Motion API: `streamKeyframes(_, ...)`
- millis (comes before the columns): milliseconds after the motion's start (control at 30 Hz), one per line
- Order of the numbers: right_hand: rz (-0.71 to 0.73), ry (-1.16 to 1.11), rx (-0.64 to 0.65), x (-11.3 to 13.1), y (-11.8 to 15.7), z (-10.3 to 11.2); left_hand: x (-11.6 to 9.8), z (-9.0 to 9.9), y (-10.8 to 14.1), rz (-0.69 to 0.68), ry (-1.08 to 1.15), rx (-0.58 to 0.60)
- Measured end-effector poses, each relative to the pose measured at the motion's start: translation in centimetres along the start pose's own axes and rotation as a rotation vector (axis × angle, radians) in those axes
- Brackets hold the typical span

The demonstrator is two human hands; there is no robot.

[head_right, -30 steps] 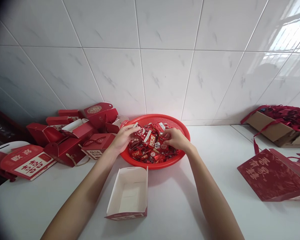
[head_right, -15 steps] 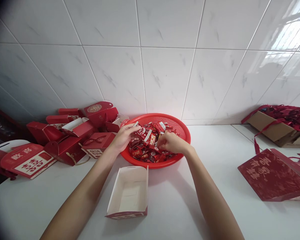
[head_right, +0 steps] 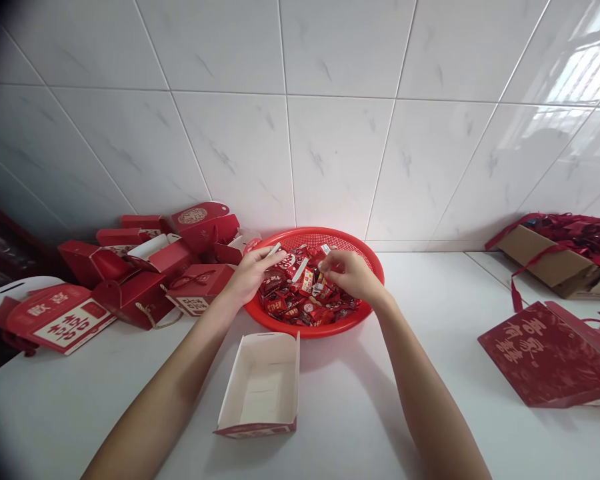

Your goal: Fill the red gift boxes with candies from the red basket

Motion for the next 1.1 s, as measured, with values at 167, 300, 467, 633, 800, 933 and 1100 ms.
streamKeyframes(167, -0.005, -0.484, -0.076, 0.5, 0.9, 1.4, 0.6, 0.1, 0.0, 0.037, 0.016, 0.017)
streamKeyframes(300, 0.034, -0.533, -0.095, 1.0, 0.7, 0.7, 0.5, 0.1, 0.1, 0.047, -0.008, 0.03)
streamKeyframes(467, 0.108, -0.476, -0.099, 1.6, 0.4, -0.2, -0.2, -0.9, 0.2, -0.071, -0.089, 0.185)
streamKeyframes(633, 0.113, -0.414, -0.138, 1.6, 0.2, -0.9, 0.2, -1.1, 0.1, -0.09, -0.138, 0.229)
streamKeyframes(800, 0.116, -0.351, -0.182, 1.3, 0.0, -1.0, 0.3, -0.9, 0.2, -0.049, -0.164, 0.213)
streamKeyframes(933, 0.109, -0.301, -0.152, 1.6, 0.0, -1.2, -0.4, -1.3, 0.3, -0.097, -0.174, 0.231)
streamKeyframes(1100, 0.011, -0.09, -0.072, 1.0, 0.6, 0.4, -0.3, -0.2, 0.0, -0.101, -0.143, 0.084)
Point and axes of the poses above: each hand's wrist, its own y-axis away from the middle knuckle, its own z-axis out of the back of the hand, x = y × z, the point moved 7 cm from there along -y, towards the middle knuckle, and after that the axes turned 11 degrees about -z, right-handed, at the moved point
